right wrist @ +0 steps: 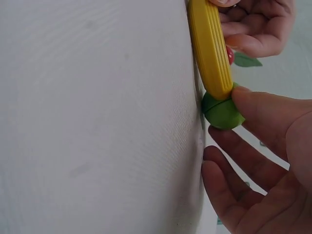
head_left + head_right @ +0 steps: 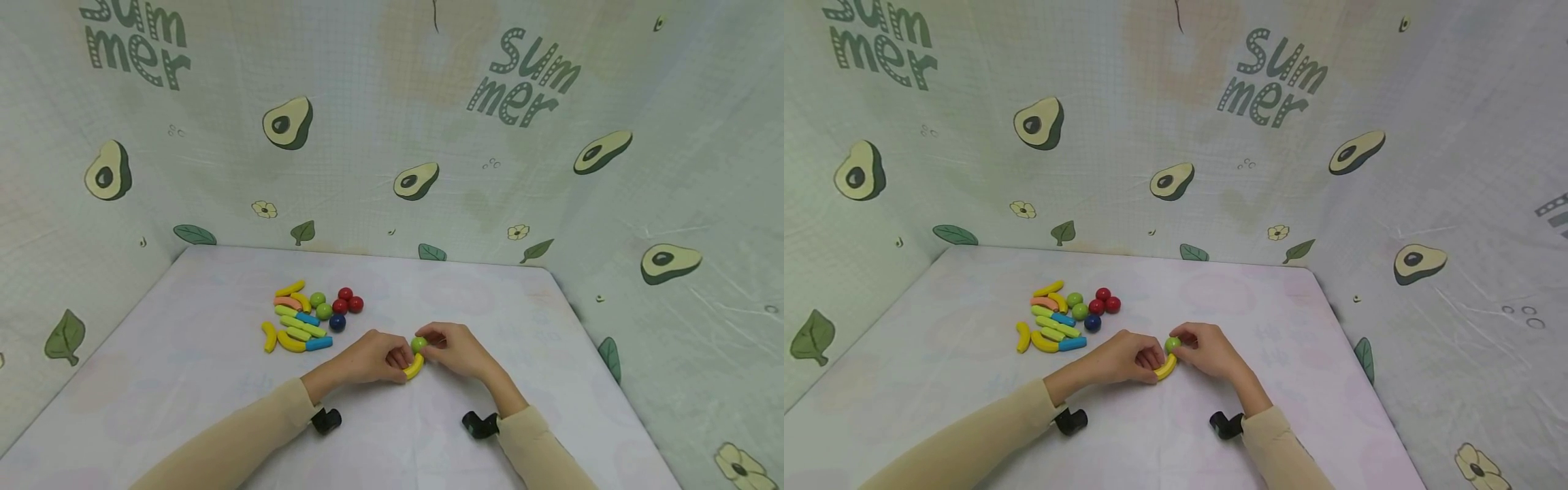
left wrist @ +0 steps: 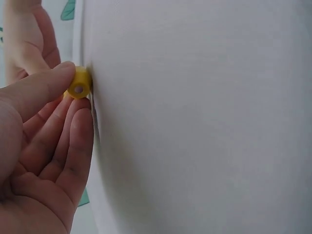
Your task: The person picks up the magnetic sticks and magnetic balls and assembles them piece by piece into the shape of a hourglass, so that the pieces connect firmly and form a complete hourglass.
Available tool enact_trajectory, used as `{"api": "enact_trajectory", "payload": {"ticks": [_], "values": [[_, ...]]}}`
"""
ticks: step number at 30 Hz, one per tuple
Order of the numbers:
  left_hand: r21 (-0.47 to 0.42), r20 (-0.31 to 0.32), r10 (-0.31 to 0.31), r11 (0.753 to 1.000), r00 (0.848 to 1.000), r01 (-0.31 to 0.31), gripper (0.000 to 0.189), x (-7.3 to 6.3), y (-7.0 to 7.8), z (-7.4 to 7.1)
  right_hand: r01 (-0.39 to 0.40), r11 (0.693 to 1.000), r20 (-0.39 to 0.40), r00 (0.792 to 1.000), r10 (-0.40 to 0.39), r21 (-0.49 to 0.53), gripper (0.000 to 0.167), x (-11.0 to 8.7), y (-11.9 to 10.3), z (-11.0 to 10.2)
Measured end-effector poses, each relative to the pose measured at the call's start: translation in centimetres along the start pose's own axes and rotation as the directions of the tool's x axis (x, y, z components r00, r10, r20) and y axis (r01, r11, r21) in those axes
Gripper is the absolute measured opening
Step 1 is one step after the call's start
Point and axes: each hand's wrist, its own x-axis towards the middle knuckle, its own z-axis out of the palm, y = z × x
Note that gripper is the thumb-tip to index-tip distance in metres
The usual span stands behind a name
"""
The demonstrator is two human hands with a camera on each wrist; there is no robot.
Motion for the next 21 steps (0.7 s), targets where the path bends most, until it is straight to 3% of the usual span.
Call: {"api": "enact_trajectory", "payload": {"ticks": [9, 21], "values": [[0.007, -0.019, -0.005, 1.0, 1.0, 0.005, 0.024, -1.0, -0.9, -1.4, -0.004, 1.0, 0.006, 1.0, 0.004, -0.004, 0.026, 0.3, -0.2, 0.2], [0.115, -0.169, -0.021, 0.993, 0.985, 0.041, 0.026, -4.7, -3.7, -7.2, -0.023, 1.0, 0.009, 1.0, 0.023, -0.009, 0.026, 0.3, -0.2, 0.2]]}}
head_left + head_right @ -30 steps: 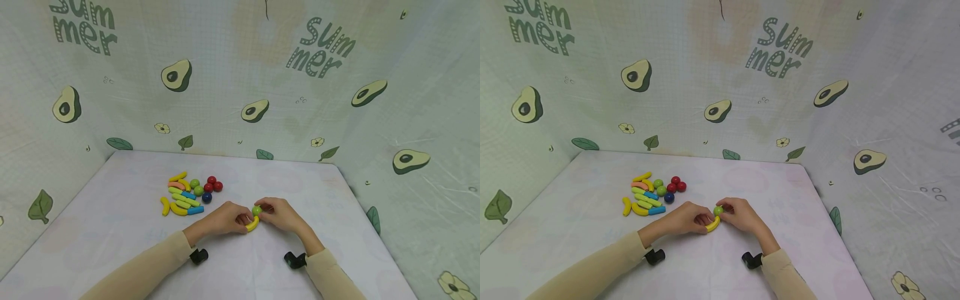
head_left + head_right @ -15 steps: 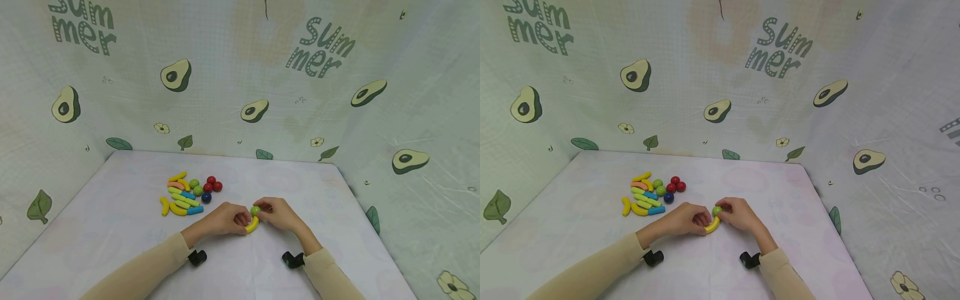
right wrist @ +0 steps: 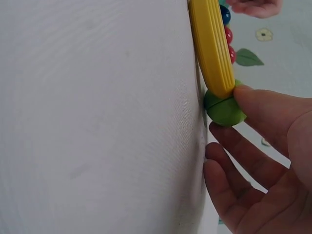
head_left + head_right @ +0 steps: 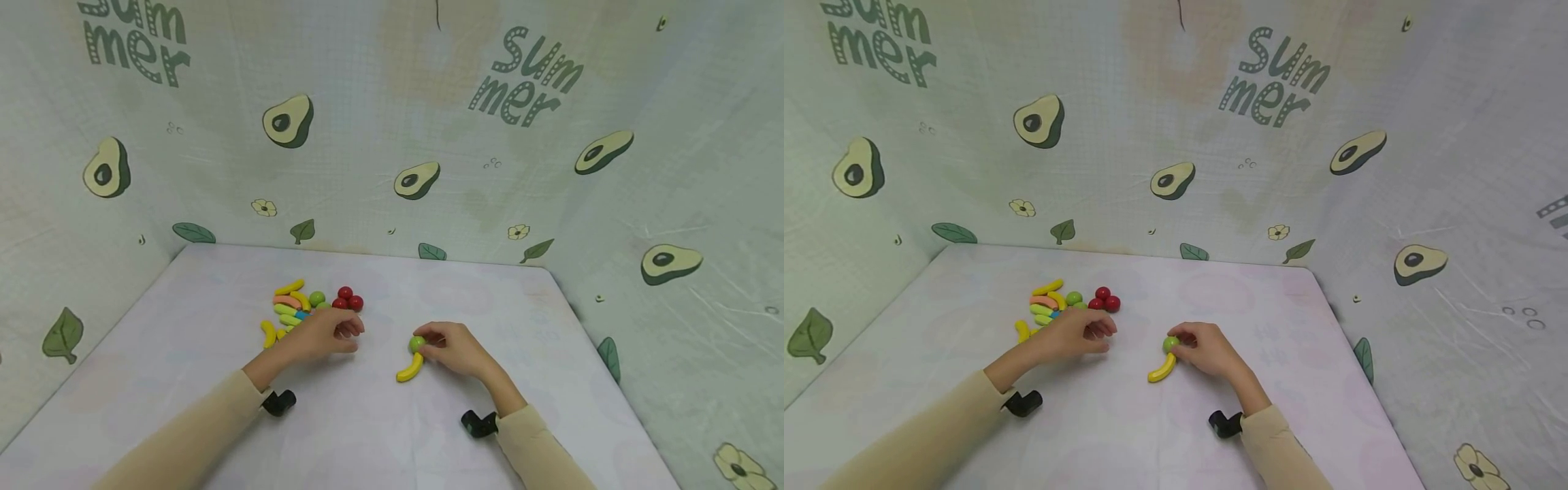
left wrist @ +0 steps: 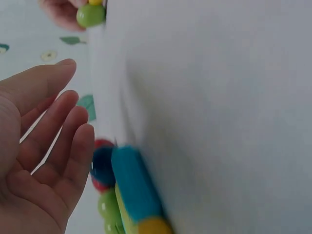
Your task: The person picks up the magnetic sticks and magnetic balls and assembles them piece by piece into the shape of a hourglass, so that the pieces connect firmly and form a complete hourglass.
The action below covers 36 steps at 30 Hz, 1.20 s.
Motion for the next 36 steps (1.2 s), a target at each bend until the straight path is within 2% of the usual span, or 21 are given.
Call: {"api": "enact_trajectory", "payload": {"ticks": [5, 11, 16, 20, 25, 29, 36], "values": [[0.056, -0.03, -0.006, 0.998, 1.0, 0.008, 0.028, -1.9, -2.3, -2.7, 0.005, 1.0, 0.0, 1.0, -0.005, 0.002, 0.027, 0.0, 0.1, 0.0], [0.176, -0.067, -0.04, 0.983, 0.997, 0.051, 0.027, -3.8, -4.9, -5.7, 0.009, 1.0, -0.001, 1.0, -0.009, -0.008, 0.026, -0.1, 0.1, 0.0], [0.216, -0.082, -0.046, 0.974, 0.996, 0.063, 0.026, -5.4, -6.5, -7.6, 0.004, 1.0, 0.003, 1.0, -0.004, -0.007, 0.026, -0.1, 0.0, 0.1], [0.241, -0.084, -0.039, 0.969, 0.996, 0.058, 0.024, -6.6, -7.9, -8.2, -0.001, 1.0, 0.003, 1.0, 0.001, -0.005, 0.026, -0.1, -0.2, 0.1], [0.236, -0.046, -0.034, 0.971, 0.998, 0.043, 0.023, -7.5, -9.5, -8.5, -0.001, 1.0, 0.003, 1.0, 0.001, -0.007, 0.026, -0.1, -0.1, 0.0], [0.218, -0.025, -0.034, 0.975, 0.999, 0.039, 0.02, -7.9, -10.0, -8.9, 0.001, 1.0, 0.004, 1.0, -0.001, -0.006, 0.026, -0.1, 0.0, 0.0], [0.265, -0.009, 0.005, 0.964, 1.0, -0.002, 0.021, -8.4, -10.3, -9.5, -0.002, 1.0, 0.005, 1.0, 0.002, -0.005, 0.025, -0.1, 0.0, 0.0]]}}
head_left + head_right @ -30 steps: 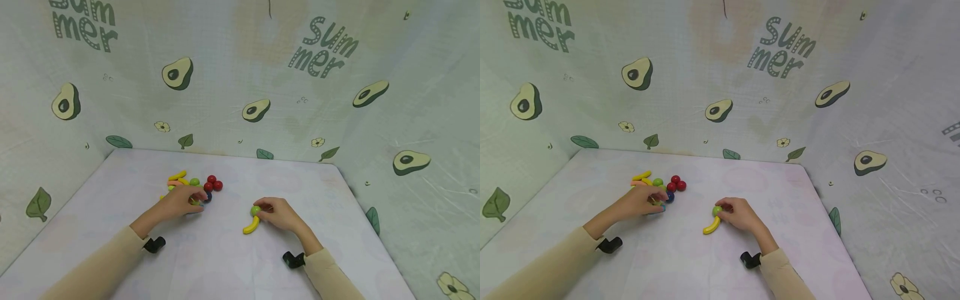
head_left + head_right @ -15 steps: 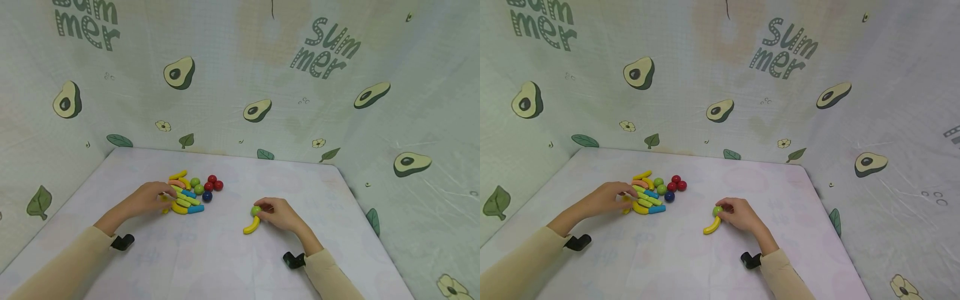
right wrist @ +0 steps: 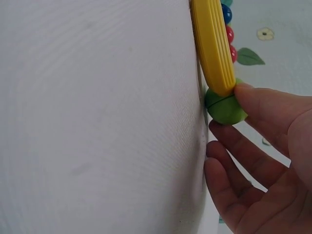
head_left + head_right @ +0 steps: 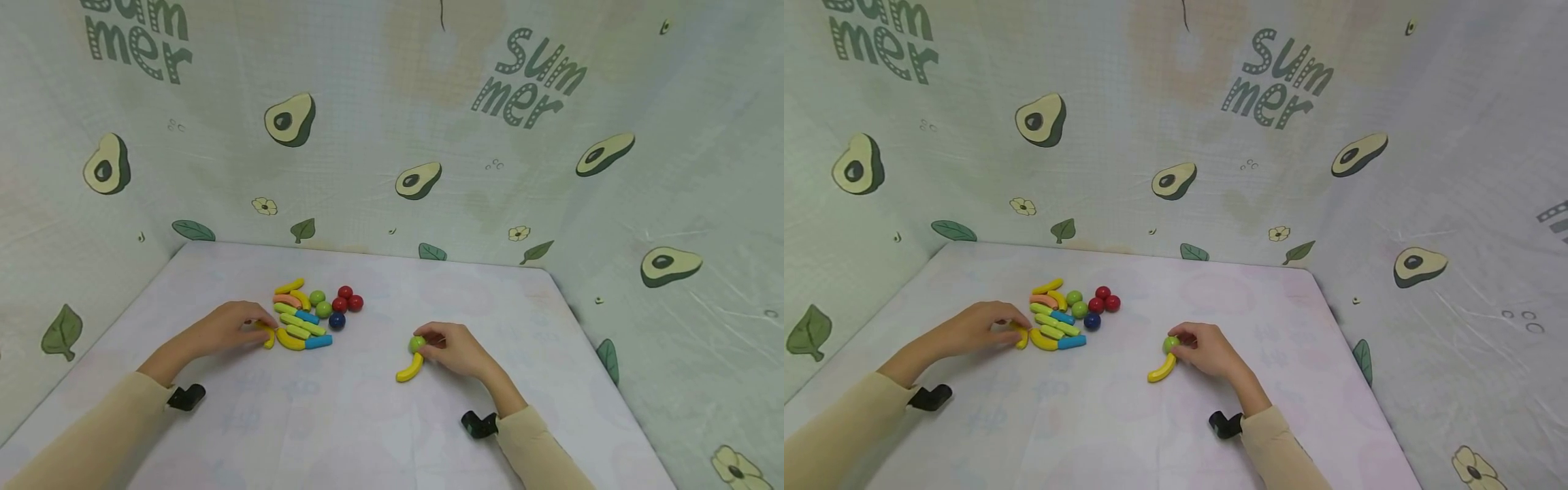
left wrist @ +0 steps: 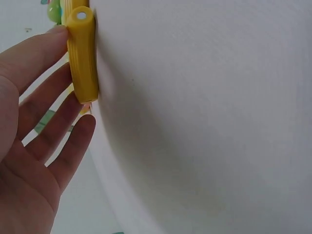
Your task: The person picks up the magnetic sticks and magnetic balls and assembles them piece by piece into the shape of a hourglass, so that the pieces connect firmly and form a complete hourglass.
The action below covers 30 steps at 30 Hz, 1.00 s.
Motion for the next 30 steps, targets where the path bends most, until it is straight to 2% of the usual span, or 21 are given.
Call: {"api": "enact_trajectory", "payload": {"ticks": [9, 23, 26, 30], "values": [[0.033, -0.01, 0.018, 0.999, 1.0, -0.017, 0.024, -0.4, -0.37, -0.24, -0.01, 1.0, -0.003, 1.0, 0.01, 0.003, 0.025, -0.03, -0.15, -0.08], [0.032, -0.02, -0.041, 0.999, 0.999, 0.042, 0.019, -0.54, -0.55, -0.09, -0.008, 1.0, -0.004, 1.0, 0.008, 0.008, 0.025, -0.07, -0.17, -0.11], [0.028, -0.043, -0.049, 0.998, 0.998, 0.05, 0.021, -0.83, -0.7, -0.13, -0.009, 1.0, -0.002, 1.0, 0.009, 0.002, 0.025, -0.05, -0.1, -0.06], [0.02, -0.096, -0.015, 1.0, 0.995, 0.017, 0.024, -0.86, -0.4, -0.37, -0.007, 1.0, -0.005, 1.0, 0.007, 0.003, 0.025, -0.12, -0.1, -0.03]]}}
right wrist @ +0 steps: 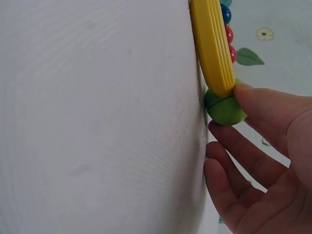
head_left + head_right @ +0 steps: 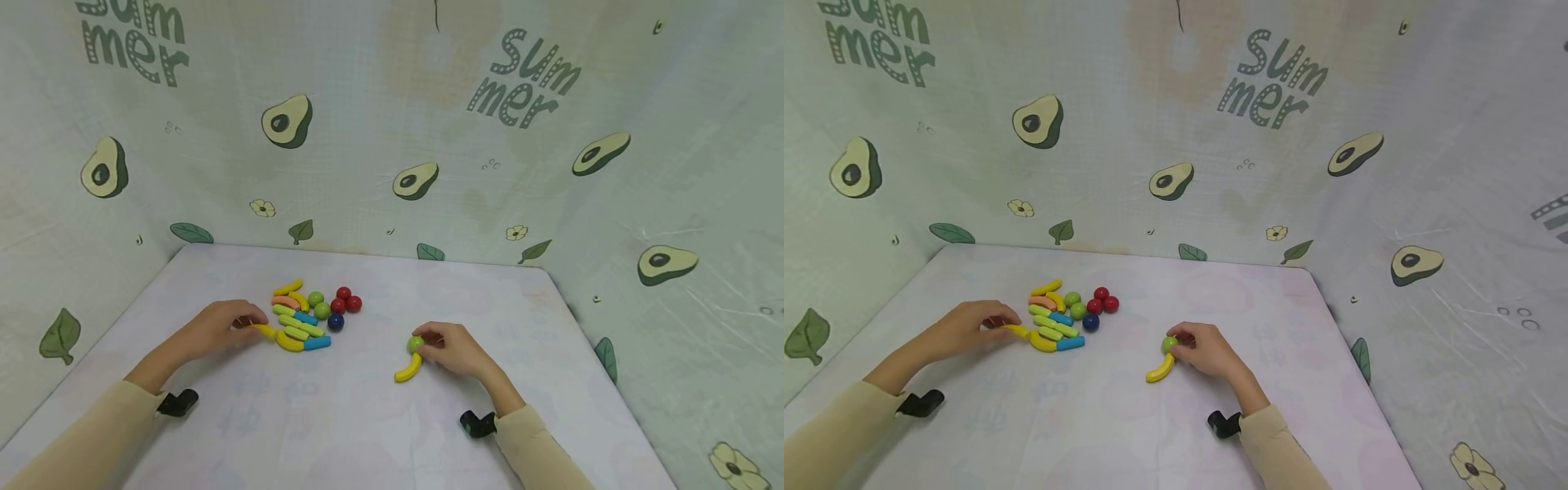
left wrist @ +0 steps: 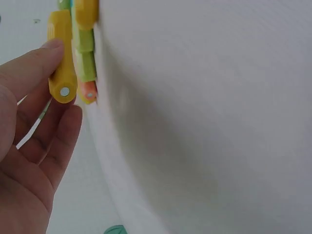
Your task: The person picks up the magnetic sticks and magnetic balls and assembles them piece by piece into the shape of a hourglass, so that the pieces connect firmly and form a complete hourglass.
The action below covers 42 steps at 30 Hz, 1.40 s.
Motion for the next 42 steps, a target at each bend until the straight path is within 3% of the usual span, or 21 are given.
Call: {"api": "enact_trajectory", "payload": {"ticks": [8, 12, 26, 42], "values": [[-0.026, -0.065, -0.01, 1.0, 0.998, 0.009, 0.023, 1.7, 2.5, 0.3, 0.01, 1.0, -0.008, 1.0, -0.01, 0.0, 0.025, 0.0, -0.1, 0.0], [-0.051, -0.073, 0.021, 0.998, 0.997, -0.025, 0.023, 2.9, 4.1, 0.8, 0.003, 1.0, -0.007, 1.0, -0.003, 0.0, 0.026, 0.1, -0.1, 0.1], [-0.12, -0.073, 0.035, 0.992, 0.997, -0.044, 0.021, 7.5, 9.5, 3.8, 0.004, 1.0, -0.021, 1.0, -0.003, 0.012, 0.025, 0.1, 0.1, 0.1], [-0.129, -0.054, 0.112, 0.985, 0.992, -0.118, 0.02, 11.2, 13.5, 8.1, -0.021, 1.0, -0.001, 1.0, 0.021, 0.015, 0.023, 0.5, -0.1, -0.1]]}}
